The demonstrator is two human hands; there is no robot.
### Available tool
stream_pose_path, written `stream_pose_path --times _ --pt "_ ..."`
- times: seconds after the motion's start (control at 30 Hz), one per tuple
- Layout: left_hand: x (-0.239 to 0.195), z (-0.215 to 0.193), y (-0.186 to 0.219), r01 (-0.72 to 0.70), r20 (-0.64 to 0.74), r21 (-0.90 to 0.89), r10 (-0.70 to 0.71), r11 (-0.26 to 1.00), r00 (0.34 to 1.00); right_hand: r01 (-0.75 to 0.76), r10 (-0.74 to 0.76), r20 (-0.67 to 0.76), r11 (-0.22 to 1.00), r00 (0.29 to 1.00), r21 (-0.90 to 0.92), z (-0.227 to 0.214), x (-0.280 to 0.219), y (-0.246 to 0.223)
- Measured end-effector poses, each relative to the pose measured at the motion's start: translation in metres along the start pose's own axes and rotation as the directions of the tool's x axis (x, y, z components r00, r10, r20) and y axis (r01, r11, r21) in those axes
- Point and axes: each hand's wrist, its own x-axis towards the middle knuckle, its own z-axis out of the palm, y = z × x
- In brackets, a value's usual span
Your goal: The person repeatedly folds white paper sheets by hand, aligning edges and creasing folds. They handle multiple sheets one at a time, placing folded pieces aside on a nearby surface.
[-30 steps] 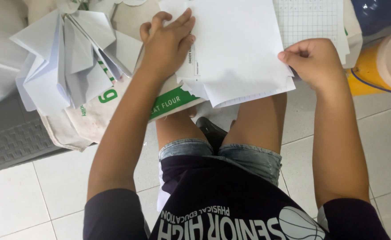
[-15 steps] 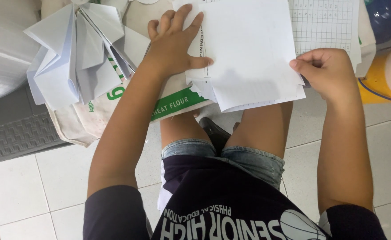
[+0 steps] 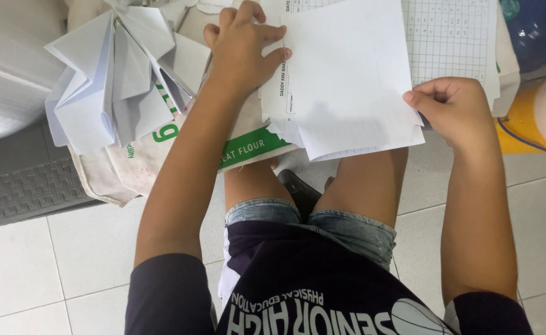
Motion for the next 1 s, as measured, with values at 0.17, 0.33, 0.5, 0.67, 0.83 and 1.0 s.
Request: stream_pose_path --times 0.17,0.33,0.5,0.67,0.83,1.0 --pt "0.006 0.026 -0.006 0.019 -0.212 0.038 -0.011 0.999 0.977 0.020 -0.020 -0.001 1.000 1.000 0.001 0.002 0.008 0.012" --pt "0.006 0.020 -0.002 -0.014 -0.287 0.036 0.023 0.999 0.958 0.040 -0.040 -0.003 0.999 0.999 0.008 0.002 0.007 0.015" --pt "-0.002 -0.016 0.010 0.125 0.142 -0.017 -0.121 0.992 0.982 0.055 -0.055 -0.018 0.998 0.998 0.031 0.004 0.009 0.017" --pt "-0.005 -0.035 0.020 0.106 0.354 0.130 -0.146 0.986 0.924 0.070 -0.069 -0.027 0.997 0.997 0.026 0.005 0.010 0.024" --pt "0.000 -0.045 0.029 0.099 0.483 0.218 -0.195 0.971 0.854 0.040 -0.039 -0.041 0.999 0.998 0.022 0.006 0.008 0.022" --pt "0.004 -0.040 0.027 0.120 0.460 0.264 -0.235 0.957 0.856 0.032 -0.031 -0.037 0.999 0.999 0.013 0.006 0.010 0.019"
